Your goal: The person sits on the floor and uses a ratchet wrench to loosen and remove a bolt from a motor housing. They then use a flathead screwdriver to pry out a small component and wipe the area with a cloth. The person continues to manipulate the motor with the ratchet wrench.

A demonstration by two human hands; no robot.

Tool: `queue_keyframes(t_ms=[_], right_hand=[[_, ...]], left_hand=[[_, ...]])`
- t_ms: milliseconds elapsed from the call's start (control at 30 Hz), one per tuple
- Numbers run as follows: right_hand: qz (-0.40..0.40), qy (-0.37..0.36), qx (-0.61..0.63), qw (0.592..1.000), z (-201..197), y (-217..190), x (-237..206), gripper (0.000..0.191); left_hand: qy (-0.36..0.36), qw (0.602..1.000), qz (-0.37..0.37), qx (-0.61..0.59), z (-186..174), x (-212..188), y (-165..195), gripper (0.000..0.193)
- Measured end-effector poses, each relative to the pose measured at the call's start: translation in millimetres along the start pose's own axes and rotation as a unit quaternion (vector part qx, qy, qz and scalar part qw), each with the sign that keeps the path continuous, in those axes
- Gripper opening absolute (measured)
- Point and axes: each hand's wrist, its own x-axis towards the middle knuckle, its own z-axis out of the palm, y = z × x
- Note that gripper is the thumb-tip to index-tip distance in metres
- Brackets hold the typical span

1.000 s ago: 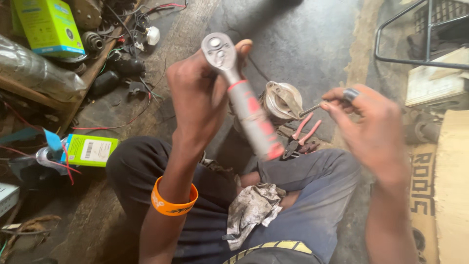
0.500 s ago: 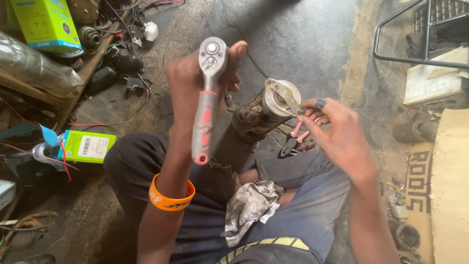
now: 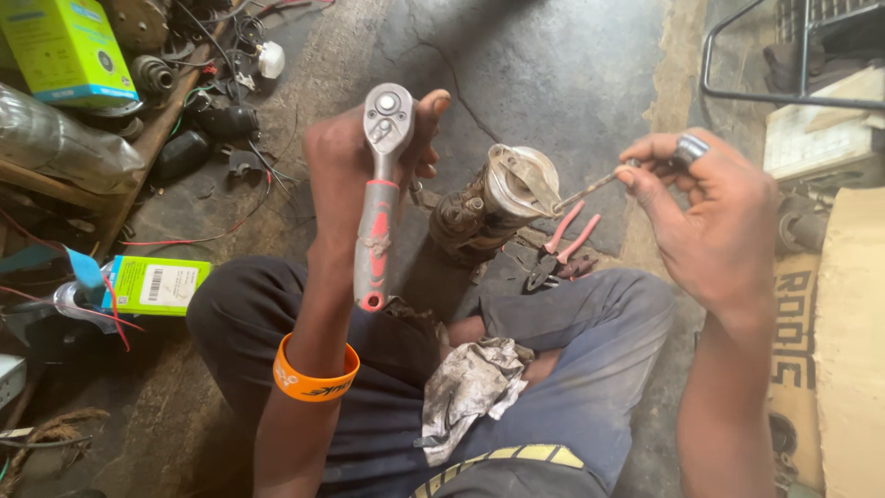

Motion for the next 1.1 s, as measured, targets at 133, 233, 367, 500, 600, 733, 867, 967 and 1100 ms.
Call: queue_keyframes(t_ms=[133,233,367,500,600,733,867,967,1100], right_hand=[[0.020,0.047,0.047,0.998,2.3,0.0,1.1,0.006],[0.028,0.147,0.182,0.972,-0.7,7.3,-11.4,0.008],[0.053,0.186,0.261,0.946,3.2,45.9,-24.0,0.014],[0.114,0.113,0.286,0.945,56.2,124.6,-13.1,0.004],[0.177,0.062,0.286,0.940,124.6,183.1,-7.6,0.004],[0.250,0.008,0.322,0.913,196.8,221.4,4.9,0.014],[0.270,-0.166,0.566,0.761,244.6,209.2,28.7,0.028],[0.276,-0.243,0.574,0.731,249.5,193.3,39.6,0.035],[0.265,-0.191,0.398,0.857,206.9,181.1,50.8,0.032]], left_hand=[[0.006,0.999,-0.008,0.030,-4.2,0.8,-2.3,0.040],[0.023,0.999,-0.002,0.028,-12.1,5.2,-8.1,0.041],[0.057,0.997,0.047,-0.009,-27.4,11.4,-19.3,0.038],[0.062,0.998,0.024,0.012,-43.5,9.7,-27.1,0.037],[0.078,0.996,-0.010,-0.030,-52.5,7.9,-31.5,0.037],[0.085,0.996,0.002,-0.006,-57.9,11.9,-38.9,0.038],[0.085,0.996,-0.004,0.020,-57.0,14.8,-44.8,0.040],[0.090,0.996,-0.001,0.028,-57.5,21.3,-51.0,0.041],[0.074,0.997,-0.006,0.031,-57.1,20.2,-55.7,0.043]])
